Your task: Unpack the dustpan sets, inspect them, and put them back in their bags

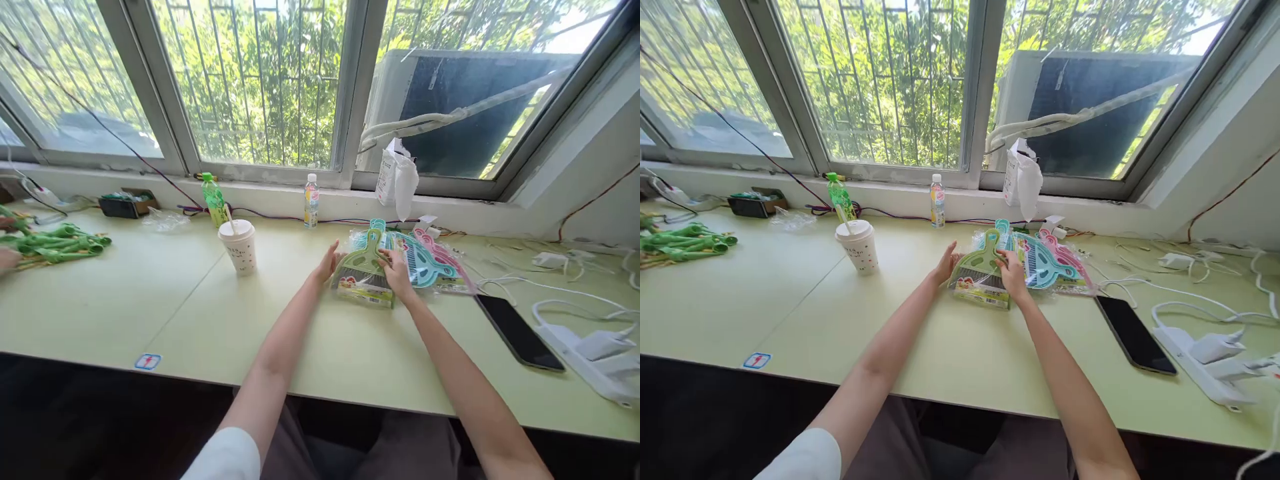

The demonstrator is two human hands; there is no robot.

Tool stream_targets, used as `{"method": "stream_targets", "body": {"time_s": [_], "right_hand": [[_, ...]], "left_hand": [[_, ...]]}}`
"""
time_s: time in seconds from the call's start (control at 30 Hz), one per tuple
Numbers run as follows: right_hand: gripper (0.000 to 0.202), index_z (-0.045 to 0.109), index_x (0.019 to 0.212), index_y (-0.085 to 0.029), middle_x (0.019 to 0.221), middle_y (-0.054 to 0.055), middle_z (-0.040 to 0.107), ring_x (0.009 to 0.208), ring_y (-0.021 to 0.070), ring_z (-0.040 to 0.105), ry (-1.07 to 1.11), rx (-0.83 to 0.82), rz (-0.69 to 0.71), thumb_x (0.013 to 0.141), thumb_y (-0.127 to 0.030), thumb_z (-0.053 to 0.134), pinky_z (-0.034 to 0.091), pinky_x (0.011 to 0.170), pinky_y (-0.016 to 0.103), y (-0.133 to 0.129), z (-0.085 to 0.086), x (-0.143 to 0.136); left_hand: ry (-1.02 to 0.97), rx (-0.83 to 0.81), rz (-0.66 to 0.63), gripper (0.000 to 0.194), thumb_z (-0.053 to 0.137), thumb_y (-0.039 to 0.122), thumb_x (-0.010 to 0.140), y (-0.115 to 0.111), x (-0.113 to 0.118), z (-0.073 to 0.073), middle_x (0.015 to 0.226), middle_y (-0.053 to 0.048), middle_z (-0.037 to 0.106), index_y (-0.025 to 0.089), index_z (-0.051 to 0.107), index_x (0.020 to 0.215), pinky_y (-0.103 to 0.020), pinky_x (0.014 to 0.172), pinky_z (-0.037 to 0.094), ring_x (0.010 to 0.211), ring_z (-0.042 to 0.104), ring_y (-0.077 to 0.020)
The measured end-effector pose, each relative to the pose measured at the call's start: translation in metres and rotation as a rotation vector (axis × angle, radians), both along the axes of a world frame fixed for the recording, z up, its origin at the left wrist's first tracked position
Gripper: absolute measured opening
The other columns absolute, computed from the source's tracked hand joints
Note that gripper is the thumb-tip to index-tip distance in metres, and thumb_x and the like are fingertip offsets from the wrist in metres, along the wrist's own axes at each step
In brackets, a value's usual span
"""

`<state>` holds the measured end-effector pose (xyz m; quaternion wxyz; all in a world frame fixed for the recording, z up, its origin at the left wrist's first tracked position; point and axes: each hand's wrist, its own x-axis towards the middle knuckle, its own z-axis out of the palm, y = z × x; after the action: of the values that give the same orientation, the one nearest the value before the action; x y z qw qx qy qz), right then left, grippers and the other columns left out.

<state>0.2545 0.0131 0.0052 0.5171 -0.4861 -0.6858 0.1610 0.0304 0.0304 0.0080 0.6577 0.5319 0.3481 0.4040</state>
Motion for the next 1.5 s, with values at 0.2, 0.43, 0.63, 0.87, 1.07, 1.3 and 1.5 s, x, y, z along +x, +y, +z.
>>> {"method": "stream_targets", "body": {"time_s": [0.2,0.43,0.63,0.87,1.07,1.3,1.5], "right_hand": [[0.03,0.066,0.108,-0.019,0.101,0.012,0.063,0.098,0.0279,0.059,-0.063,0.105,-0.069,0.094,-0.039,0.048,0.046,0.092,0.045,-0.013,0.003,-0.037],[0.031,0.056,0.127,-0.027,0.138,0.011,0.054,0.133,0.0317,0.042,-0.342,0.293,-0.178,0.097,-0.028,0.049,0.026,0.111,0.053,-0.071,0.007,-0.065],[0.022,0.062,0.114,-0.02,0.117,0.012,0.065,0.109,0.0273,0.056,-0.809,0.214,0.189,0.094,-0.028,0.058,0.041,0.092,0.04,-0.085,0.002,-0.092],[0.016,0.062,0.101,-0.018,0.104,0.01,0.066,0.101,0.0221,0.062,-0.707,0.015,0.203,0.099,-0.025,0.048,0.048,0.084,0.032,-0.079,-0.004,-0.088],[0.018,0.059,0.092,-0.019,0.099,0.009,0.065,0.087,0.0199,0.063,-0.181,-0.174,0.13,0.095,-0.036,0.052,0.052,0.085,0.037,-0.057,-0.024,-0.082],[0.038,0.048,0.094,-0.024,0.085,0.001,0.066,0.074,0.017,0.064,0.53,-0.33,0.188,0.075,-0.051,0.067,0.051,0.067,0.031,-0.041,-0.028,-0.075],[0.042,0.048,0.096,-0.025,0.088,0.002,0.068,0.082,0.0205,0.066,0.698,-0.346,0.121,0.071,-0.049,0.072,0.056,0.072,0.038,-0.041,-0.027,-0.073]], "left_hand": [[0.1,0.022,0.033,0.048,0.085,0.045,0.062,-0.014,-0.026,0.003,0.092,-0.01,0.077,0.014,0.074,0.097,-0.032,0.077,0.054,0.082,0.072,-0.0233],[-0.059,0.082,0.271,0.047,0.082,0.046,0.065,-0.039,-0.039,0.005,0.09,-0.006,0.076,0.017,0.072,0.101,-0.033,0.073,0.053,0.081,0.071,-0.0231],[-0.208,0.018,0.482,0.037,0.079,0.039,0.066,-0.034,-0.045,-0.007,0.089,-0.005,0.075,0.02,0.067,0.095,-0.037,0.077,0.057,0.084,0.071,-0.0243],[-0.29,-0.066,0.537,0.031,0.073,0.034,0.072,-0.026,-0.055,-0.012,0.088,-0.004,0.074,0.023,0.066,0.1,-0.043,0.083,0.059,0.085,0.071,-0.0245],[-0.344,-0.149,0.551,0.037,0.058,0.039,0.083,-0.029,-0.049,-0.009,0.09,-0.004,0.075,0.025,0.063,0.117,-0.048,0.088,0.059,0.094,0.072,-0.0262],[-0.332,-0.11,0.43,0.036,0.062,0.035,0.081,-0.034,-0.041,-0.005,0.099,-0.006,0.074,0.02,0.065,0.113,-0.039,0.084,0.059,0.095,0.071,-0.0246],[-0.156,0.021,0.379,0.053,0.077,0.036,0.069,-0.036,-0.04,-0.008,0.11,-0.005,0.072,0.022,0.062,0.119,-0.033,0.078,0.057,0.098,0.069,-0.0242]]}}
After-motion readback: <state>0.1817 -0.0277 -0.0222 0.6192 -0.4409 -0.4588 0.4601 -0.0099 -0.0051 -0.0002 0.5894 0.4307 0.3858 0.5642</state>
